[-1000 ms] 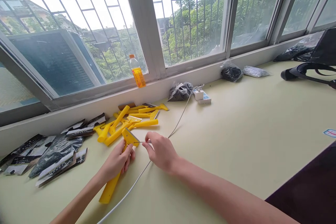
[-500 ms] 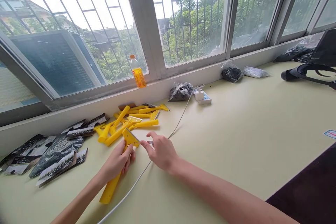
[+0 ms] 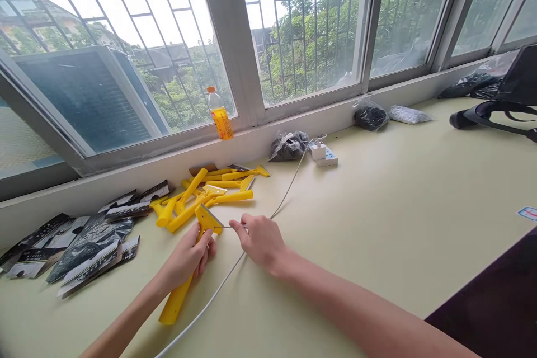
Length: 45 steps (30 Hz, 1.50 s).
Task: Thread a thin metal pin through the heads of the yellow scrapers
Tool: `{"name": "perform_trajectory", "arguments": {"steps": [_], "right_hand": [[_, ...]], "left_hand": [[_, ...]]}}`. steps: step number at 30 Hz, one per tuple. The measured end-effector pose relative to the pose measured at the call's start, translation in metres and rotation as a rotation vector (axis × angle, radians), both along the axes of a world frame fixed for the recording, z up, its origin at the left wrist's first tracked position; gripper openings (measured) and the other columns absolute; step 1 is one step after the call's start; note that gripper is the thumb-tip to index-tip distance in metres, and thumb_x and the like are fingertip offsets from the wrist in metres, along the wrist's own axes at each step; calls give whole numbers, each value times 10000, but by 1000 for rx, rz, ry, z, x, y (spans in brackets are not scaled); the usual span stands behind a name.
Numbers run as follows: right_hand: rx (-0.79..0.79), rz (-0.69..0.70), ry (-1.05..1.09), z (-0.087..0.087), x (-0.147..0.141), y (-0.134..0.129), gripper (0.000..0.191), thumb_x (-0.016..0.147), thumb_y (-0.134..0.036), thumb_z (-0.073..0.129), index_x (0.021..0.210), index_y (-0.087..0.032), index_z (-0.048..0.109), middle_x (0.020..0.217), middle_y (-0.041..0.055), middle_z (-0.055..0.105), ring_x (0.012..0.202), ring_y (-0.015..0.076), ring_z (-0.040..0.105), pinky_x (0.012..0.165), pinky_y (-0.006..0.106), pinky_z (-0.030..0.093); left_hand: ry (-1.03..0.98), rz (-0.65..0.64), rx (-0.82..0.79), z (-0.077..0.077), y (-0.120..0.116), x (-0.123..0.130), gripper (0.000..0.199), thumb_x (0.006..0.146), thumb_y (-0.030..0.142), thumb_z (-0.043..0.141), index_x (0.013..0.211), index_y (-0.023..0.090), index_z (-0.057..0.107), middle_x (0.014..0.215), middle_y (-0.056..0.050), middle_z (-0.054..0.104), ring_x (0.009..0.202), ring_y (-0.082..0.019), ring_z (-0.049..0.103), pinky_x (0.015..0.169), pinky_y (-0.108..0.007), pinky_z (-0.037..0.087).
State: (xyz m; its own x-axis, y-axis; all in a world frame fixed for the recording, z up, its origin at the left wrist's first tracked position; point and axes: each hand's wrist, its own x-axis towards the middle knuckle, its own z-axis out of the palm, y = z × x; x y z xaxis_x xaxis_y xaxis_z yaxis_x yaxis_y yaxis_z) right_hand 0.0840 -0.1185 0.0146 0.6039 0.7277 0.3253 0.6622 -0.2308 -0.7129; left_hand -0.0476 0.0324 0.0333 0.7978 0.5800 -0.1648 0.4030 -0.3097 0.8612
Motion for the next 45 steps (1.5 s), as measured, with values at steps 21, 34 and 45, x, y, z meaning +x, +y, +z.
{"name": "perform_trajectory", "arguments": {"steps": [21,34,45], "right_hand": [[170,130,-18,-2,-1,3,89,971,-251,579,902,-196,578,887,31,653,761,157,579,671,259,401],[103,81,62,-3,-3,5,368,1006,-370,520,685,-200,465,680,-6,542,613,134,440,587,267,315],[108,60,-41,-2,0,2,163,957,-300,635,822,-209,630,841,4,649,697,128,542,640,244,337]], "left_hand": [[34,-11,54,2,-2,0,243,975,477,387,941,238,362,751,30,587,375,-91,473,343,-219,395],[55,-18,77,4,-4,0,201,1000,434,345,950,241,363,739,46,573,377,-91,476,349,-220,396],[49,-9,70,3,-3,0,214,984,445,374,945,235,372,737,32,595,375,-94,480,348,-219,384]]}}
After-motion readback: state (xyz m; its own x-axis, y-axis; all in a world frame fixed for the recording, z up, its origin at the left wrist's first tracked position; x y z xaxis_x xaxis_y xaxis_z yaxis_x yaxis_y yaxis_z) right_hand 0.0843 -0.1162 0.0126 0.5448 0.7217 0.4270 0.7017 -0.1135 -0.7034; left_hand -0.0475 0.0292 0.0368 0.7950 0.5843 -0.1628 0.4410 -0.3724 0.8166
